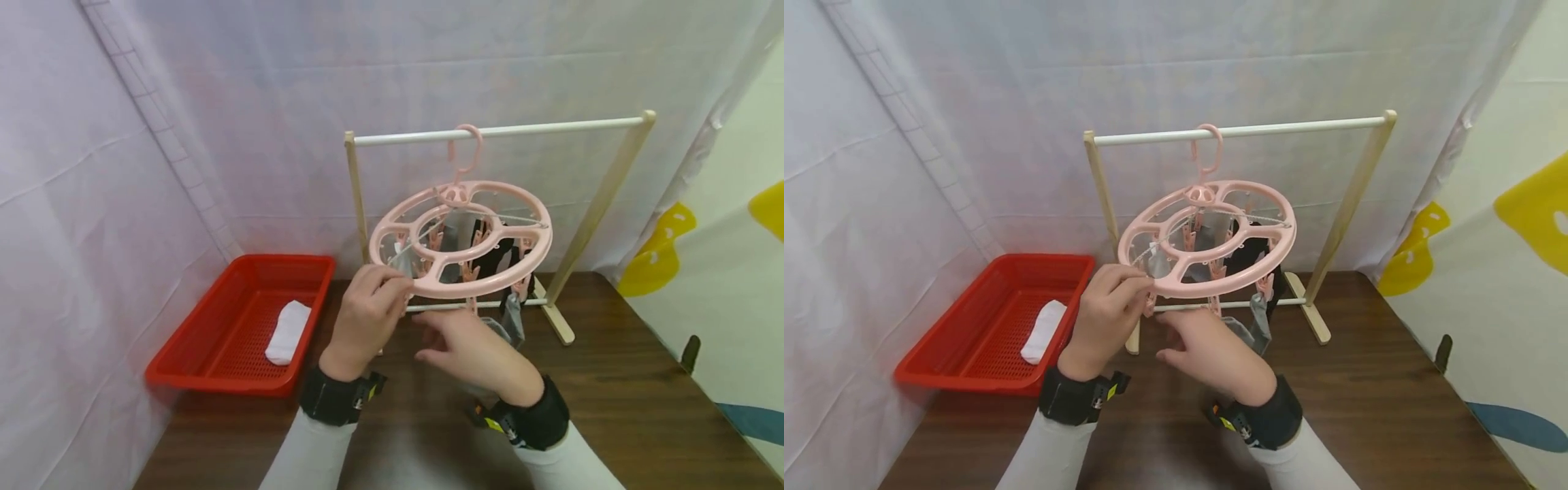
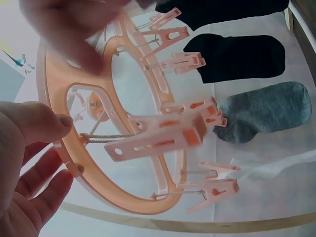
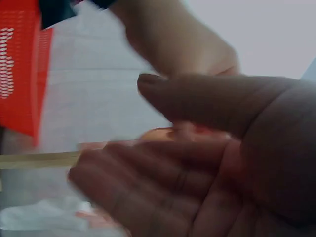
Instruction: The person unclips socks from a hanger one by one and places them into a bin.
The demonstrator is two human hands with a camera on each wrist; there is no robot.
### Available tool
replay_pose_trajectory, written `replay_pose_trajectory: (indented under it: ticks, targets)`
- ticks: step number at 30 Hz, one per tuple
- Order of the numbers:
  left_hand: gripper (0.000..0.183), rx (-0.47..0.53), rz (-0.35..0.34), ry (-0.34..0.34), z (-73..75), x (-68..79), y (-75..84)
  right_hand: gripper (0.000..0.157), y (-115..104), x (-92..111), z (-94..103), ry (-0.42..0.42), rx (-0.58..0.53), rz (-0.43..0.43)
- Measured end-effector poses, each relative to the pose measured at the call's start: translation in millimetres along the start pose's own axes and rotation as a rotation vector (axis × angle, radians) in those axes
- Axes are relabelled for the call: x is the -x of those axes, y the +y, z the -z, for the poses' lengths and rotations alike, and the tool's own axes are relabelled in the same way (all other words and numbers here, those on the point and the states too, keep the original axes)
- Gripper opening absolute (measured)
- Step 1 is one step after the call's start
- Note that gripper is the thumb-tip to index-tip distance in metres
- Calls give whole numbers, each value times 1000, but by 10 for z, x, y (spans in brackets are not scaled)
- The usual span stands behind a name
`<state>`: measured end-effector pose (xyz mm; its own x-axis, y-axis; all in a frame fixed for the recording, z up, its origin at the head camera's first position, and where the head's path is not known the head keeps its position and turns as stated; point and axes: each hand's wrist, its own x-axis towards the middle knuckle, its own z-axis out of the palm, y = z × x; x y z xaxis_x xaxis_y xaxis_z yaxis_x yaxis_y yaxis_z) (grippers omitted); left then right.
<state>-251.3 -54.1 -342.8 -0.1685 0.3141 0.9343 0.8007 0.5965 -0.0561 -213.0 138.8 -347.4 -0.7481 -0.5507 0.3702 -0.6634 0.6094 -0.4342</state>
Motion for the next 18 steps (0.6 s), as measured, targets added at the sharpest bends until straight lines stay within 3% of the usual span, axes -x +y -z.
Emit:
replay_pose_trajectory:
  ticks: [3,6,9,11,13,15,18]
  targets:
    - [15,1,-11,12,13,0,-30,41,-115,83,130,94,-21,184]
    - [15,7,-17,22,5,8,-33,36,-168,159,251,321,-29,356]
    - [13,17,-13,32,-12,17,-24,26,-170,194,376,583,24,462]
    - [12,20,-10,38,-22,19,-22,24,-145,211,458,718,80,473]
    - [12,19,-6,40,-24,17,-22,25,-94,231,532,797,131,448]
    - [13,17,-3,44,-20,11,-24,30,-24,252,592,822,180,392]
    - [14,16,3,56,-6,0,-29,35,93,276,658,794,246,303]
